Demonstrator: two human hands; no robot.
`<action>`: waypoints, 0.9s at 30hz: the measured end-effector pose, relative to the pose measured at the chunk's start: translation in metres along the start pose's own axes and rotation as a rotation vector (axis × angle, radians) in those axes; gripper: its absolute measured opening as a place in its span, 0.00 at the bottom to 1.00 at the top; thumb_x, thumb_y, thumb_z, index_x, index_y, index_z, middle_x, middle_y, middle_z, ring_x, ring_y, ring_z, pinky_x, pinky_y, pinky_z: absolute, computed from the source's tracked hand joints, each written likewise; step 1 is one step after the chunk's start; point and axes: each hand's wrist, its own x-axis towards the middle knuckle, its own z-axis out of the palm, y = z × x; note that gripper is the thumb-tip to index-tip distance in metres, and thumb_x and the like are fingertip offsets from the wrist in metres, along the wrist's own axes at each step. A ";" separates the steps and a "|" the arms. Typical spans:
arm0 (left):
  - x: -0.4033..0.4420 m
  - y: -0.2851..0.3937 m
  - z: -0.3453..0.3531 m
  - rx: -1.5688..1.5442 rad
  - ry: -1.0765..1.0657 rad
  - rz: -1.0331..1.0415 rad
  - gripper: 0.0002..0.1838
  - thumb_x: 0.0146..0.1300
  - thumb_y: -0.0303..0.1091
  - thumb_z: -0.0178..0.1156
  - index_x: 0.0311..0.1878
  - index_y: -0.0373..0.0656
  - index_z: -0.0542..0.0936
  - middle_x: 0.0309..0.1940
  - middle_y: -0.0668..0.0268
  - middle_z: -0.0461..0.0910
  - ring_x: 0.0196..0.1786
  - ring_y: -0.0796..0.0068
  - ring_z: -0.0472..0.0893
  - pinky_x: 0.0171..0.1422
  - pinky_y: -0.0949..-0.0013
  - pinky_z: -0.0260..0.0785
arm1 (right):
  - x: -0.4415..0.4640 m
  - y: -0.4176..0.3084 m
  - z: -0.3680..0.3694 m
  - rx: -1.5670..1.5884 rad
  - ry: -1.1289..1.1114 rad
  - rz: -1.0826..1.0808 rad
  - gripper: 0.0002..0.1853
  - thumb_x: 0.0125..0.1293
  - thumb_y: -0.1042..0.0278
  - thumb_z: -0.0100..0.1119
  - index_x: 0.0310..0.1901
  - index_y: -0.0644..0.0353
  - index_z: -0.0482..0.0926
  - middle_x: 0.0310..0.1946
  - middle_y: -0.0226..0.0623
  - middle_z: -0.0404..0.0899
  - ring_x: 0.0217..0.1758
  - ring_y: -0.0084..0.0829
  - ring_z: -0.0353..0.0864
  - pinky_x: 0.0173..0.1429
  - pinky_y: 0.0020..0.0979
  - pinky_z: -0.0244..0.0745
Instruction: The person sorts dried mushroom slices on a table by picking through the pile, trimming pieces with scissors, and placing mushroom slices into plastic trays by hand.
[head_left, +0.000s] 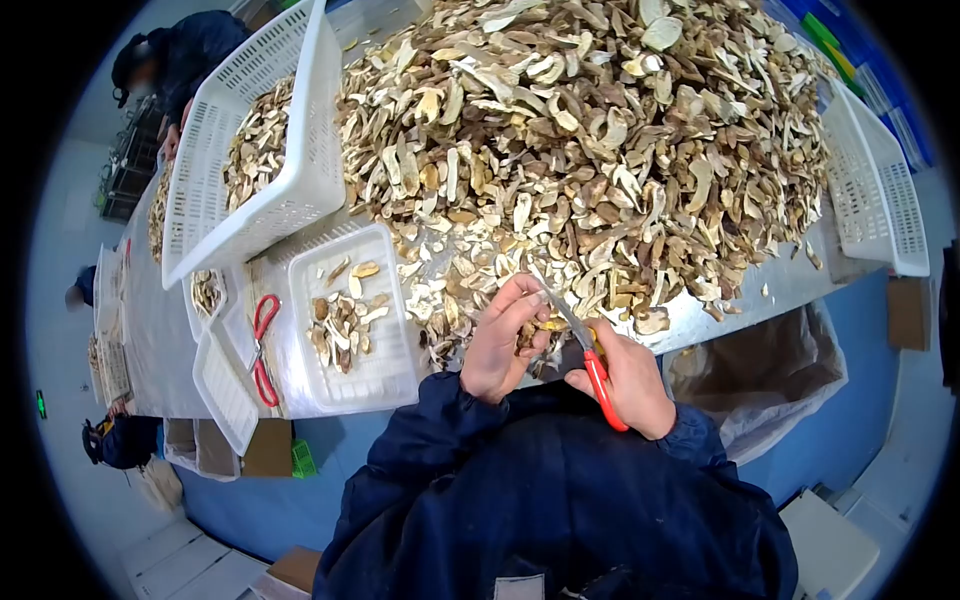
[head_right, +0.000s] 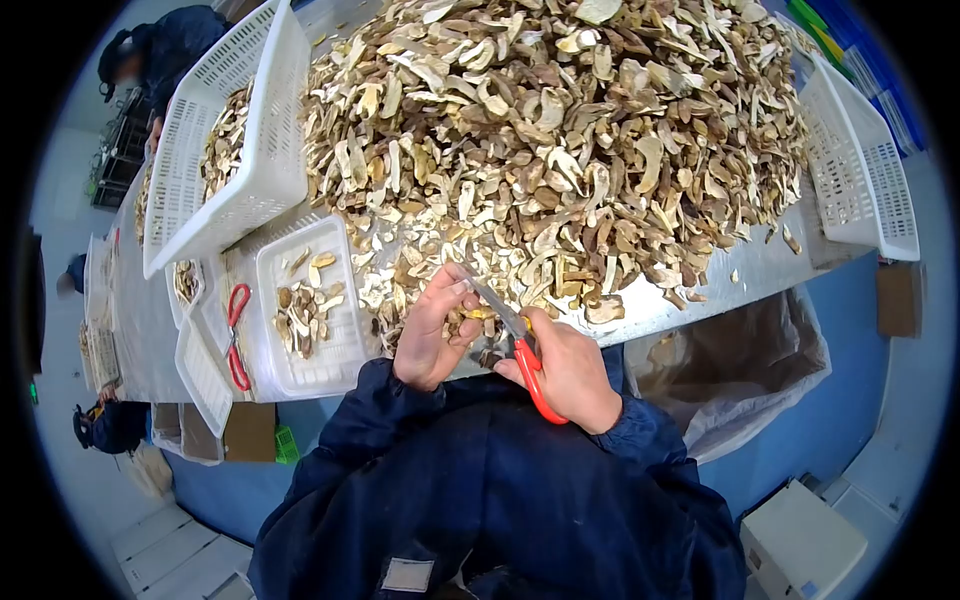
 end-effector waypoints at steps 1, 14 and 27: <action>-0.001 0.000 -0.003 -0.003 0.006 -0.014 0.05 0.68 0.30 0.49 0.46 0.47 0.69 0.31 0.71 0.70 0.27 0.85 0.65 0.27 0.83 0.55 | -0.001 0.001 0.001 -0.024 -0.014 0.011 0.29 0.55 0.48 0.68 0.48 0.62 0.70 0.22 0.47 0.76 0.28 0.49 0.78 0.32 0.42 0.72; -0.074 0.083 -0.119 1.021 0.830 0.777 0.10 0.65 0.32 0.56 0.47 0.40 0.75 0.35 0.62 0.78 0.31 0.78 0.75 0.35 0.76 0.68 | 0.001 0.023 -0.002 0.041 0.058 0.084 0.25 0.59 0.51 0.65 0.45 0.66 0.71 0.19 0.47 0.76 0.23 0.49 0.79 0.28 0.39 0.71; 0.066 0.040 -0.023 1.662 0.306 0.812 0.14 0.60 0.34 0.61 0.46 0.38 0.76 0.35 0.52 0.79 0.36 0.54 0.80 0.40 0.60 0.72 | -0.010 0.014 -0.009 0.077 0.087 0.096 0.23 0.60 0.55 0.65 0.45 0.65 0.71 0.20 0.47 0.75 0.25 0.50 0.79 0.29 0.38 0.71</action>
